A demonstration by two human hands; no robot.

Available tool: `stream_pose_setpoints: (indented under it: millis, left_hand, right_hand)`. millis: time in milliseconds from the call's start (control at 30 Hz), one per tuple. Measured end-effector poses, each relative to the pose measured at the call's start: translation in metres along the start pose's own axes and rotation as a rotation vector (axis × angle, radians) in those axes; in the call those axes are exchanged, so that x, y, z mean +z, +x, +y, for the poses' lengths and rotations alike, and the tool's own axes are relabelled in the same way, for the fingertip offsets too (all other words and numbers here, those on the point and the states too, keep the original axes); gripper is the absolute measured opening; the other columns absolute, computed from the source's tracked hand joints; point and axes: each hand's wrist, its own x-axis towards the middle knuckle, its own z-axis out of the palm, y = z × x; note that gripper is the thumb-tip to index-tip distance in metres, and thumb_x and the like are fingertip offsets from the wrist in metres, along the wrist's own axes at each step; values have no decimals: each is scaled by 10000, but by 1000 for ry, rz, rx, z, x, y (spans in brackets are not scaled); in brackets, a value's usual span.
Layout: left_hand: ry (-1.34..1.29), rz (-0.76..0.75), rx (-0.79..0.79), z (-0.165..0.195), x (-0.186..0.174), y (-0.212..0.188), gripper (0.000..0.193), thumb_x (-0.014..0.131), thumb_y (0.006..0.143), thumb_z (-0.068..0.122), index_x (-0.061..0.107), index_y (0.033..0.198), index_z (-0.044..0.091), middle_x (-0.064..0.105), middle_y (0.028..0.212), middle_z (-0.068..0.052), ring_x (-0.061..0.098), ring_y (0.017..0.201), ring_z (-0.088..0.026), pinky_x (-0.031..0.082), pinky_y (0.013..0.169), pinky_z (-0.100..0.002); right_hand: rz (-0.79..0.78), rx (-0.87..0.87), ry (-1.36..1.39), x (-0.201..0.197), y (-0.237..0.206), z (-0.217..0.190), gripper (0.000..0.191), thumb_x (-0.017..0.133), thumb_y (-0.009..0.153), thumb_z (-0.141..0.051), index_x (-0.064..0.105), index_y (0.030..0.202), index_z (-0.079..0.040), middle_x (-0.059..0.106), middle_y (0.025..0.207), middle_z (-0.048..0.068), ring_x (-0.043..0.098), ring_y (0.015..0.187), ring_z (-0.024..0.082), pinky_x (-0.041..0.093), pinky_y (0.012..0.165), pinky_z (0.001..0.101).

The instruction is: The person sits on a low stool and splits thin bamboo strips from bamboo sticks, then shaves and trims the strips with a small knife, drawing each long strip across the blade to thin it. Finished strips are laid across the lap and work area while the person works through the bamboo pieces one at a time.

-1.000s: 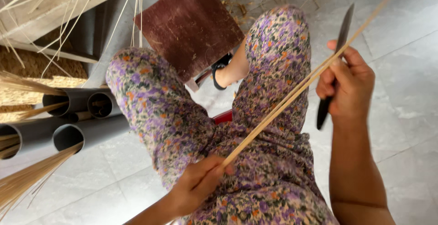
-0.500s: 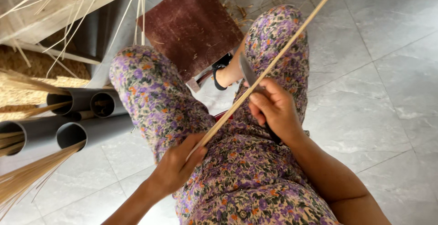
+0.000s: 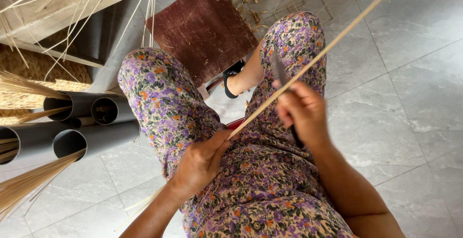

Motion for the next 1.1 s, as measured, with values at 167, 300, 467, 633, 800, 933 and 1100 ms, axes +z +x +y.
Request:
stream_pose_setpoints:
  millis: [167,300,467,633,800,933,1100]
  left_hand:
    - [-25,-93,57,-31,-31,-35,283,665,959,15,672,1236,73,805,984,-82,799,715,-184,609,581,-295]
    - [-84,-93,270,-41,-51,-53,244,567,1016,89,661,1235,39,757,1049,-165,763,811,-262,656,653,-335]
    - [7,-246,-337,-22,-61,-37,383,631,937,233,691,1287,87,732,661,-73,643,467,-179,507,436,-350]
    - [-36,-190,-78,8,-22,4,401,643,980,205,593,1338,32,705,706,-116,666,532,-188,518,520,-382]
    - [-145,-112,-12,13,10,42,292,592,1036,95,629,1316,24,687,702,-131,682,565,-204,546,551,-360]
    - [-82,-7,40,9,23,40,231,638,998,43,706,1218,53,716,741,-141,705,577,-189,546,543,-345]
    - [-32,-29,11,1,10,14,261,654,967,10,696,1220,56,780,848,-125,707,556,-169,541,490,-336]
  right_hand:
    - [185,-10,110,-61,20,-15,228,589,1055,-88,663,1261,-23,580,692,19,467,490,67,377,425,228]
    - [145,-27,136,-76,13,-7,233,602,1054,-88,654,1267,-8,570,694,30,454,495,72,377,432,230]
    - [73,-72,78,-45,4,-4,214,563,1082,-99,638,1265,-18,543,674,5,451,498,64,384,448,223]
    - [-92,-71,-54,5,-6,-13,214,528,1076,-96,622,1251,-18,560,657,-5,469,490,49,392,441,207]
    - [-160,73,-69,15,-7,-7,190,539,1057,-87,596,1212,7,566,671,1,458,514,49,364,467,201]
    - [-122,55,-17,3,-5,-3,253,538,1038,-90,578,1281,-30,586,667,-6,466,497,33,373,448,199]
    - [165,-9,-61,-43,13,-14,214,553,1057,-93,662,1223,-15,567,654,11,450,450,62,373,395,241]
